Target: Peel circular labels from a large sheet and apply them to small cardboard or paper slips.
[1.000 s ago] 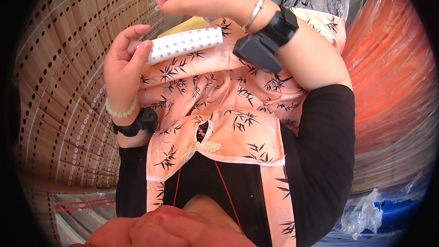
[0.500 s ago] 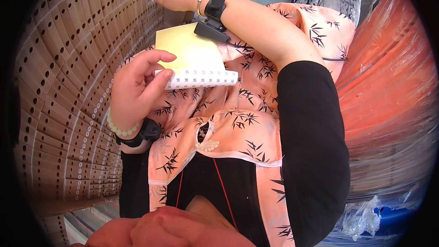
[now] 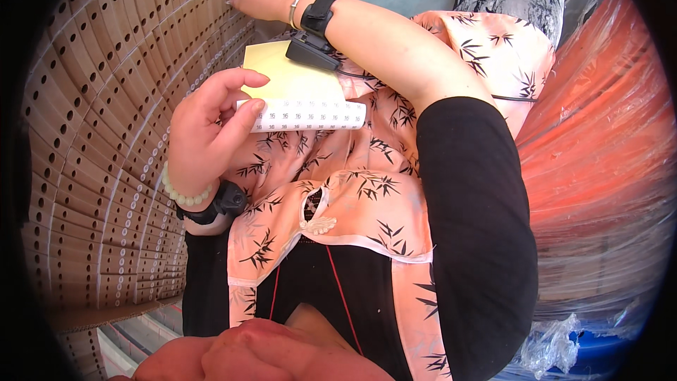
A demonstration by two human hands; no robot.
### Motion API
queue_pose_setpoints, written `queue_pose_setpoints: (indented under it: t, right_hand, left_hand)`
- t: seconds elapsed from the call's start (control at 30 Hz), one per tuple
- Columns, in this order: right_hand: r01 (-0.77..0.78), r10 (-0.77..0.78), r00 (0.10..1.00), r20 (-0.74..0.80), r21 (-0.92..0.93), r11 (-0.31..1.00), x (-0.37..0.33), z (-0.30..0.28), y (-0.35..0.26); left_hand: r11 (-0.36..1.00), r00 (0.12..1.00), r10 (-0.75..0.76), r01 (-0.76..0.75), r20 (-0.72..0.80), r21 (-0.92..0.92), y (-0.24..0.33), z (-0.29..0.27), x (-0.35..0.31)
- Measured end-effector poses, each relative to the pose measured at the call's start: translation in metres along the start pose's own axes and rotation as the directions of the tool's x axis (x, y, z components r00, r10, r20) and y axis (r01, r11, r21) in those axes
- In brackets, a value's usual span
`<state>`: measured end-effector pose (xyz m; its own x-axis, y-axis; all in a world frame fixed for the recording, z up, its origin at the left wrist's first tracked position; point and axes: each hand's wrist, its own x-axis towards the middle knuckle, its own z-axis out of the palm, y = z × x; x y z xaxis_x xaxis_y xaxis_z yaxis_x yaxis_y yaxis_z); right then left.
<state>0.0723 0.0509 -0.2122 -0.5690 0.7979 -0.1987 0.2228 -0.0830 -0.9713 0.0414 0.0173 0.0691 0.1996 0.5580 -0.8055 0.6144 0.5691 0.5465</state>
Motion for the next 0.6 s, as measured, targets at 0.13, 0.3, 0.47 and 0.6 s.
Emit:
queue_pose_setpoints:
  t: [0.13,0.3,0.47,0.6]
  right_hand:
    - [0.017,-0.017,1.000,-0.016,-0.006,1.000,-0.0020,0.0053,0.0033]
    - [0.008,-0.010,0.999,-0.047,-0.028,1.000,-0.0007,0.0104,0.0089]
    - [0.002,-0.003,1.000,-0.024,-0.036,0.999,0.0016,0.0068,0.0057]
    - [-0.004,0.004,1.000,0.005,-0.045,0.999,0.0024,0.0037,0.0061]
  left_hand:
    - [0.993,0.991,0.108,-0.111,-0.078,-0.040,-0.0084,0.0064,0.0025]
    - [1.000,1.000,-0.026,0.027,0.015,-0.014,-0.0003,0.0011,0.0020]
    - [0.994,0.990,0.103,-0.106,-0.092,-0.027,-0.0081,0.0073,0.0031]
    - [0.994,0.990,0.111,-0.111,-0.082,0.001,-0.0100,0.0068,0.0033]
